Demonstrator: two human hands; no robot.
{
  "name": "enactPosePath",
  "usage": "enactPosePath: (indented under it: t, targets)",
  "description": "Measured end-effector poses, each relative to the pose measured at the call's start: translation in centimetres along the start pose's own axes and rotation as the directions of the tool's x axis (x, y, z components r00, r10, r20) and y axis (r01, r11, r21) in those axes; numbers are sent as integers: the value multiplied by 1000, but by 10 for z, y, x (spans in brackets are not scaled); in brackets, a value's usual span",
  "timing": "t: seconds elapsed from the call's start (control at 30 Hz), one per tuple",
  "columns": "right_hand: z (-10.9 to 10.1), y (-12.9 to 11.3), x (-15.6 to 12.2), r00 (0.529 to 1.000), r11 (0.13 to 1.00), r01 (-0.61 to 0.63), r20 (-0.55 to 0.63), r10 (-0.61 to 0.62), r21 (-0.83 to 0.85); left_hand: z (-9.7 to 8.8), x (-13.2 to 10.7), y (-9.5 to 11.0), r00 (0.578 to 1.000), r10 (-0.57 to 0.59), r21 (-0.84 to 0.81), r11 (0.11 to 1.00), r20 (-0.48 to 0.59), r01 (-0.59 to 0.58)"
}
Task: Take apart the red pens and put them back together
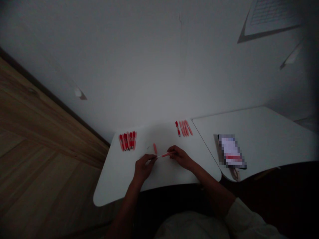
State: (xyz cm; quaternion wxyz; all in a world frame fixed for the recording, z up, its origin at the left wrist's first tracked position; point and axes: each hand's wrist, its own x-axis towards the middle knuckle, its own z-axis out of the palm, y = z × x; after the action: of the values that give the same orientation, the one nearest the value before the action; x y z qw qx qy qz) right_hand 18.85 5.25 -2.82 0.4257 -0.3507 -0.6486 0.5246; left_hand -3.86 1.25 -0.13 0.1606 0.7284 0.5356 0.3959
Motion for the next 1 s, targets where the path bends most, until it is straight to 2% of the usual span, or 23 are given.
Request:
enactPosePath:
  t: [0.2,0.3,0.43,0.67,0.73,0.8,0.87,0.93,1.0]
  targets:
    - [-1,-2,1,1000,999,17,10,-17,34,1,-1,-1,999,-33,-36,999,15,34]
    - [0,-3,0,999,999,-15,34,14,34,1,-1,-2,998,-61,-38,997,17,61]
    - [0,-4,-1,999,998,-38,12,38,-57,0,0,-4,994,-108,-90,990,32,110]
    - [-3,-8,-2,1000,986,18,-17,-22,-168,0,1,-5,991,-121,-118,985,63,128]
    - [-2,-8,-3,997,967,64,-22,-72,-247,0,1,-5,991,-123,-114,985,53,129]
    - [0,-7,-3,984,908,152,-25,-176,-391,1,1,-3,990,-131,-134,982,43,136]
    - [3,-6,-4,953,783,257,12,-304,-566,2,1,0,990,-133,-169,976,40,138]
    - [8,-5,-5,915,626,356,121,-386,-694,5,0,4,991,-131,-194,972,32,134]
    - [12,-4,-7,880,503,432,228,-416,-749,8,0,9,991,-134,-203,970,7,133]
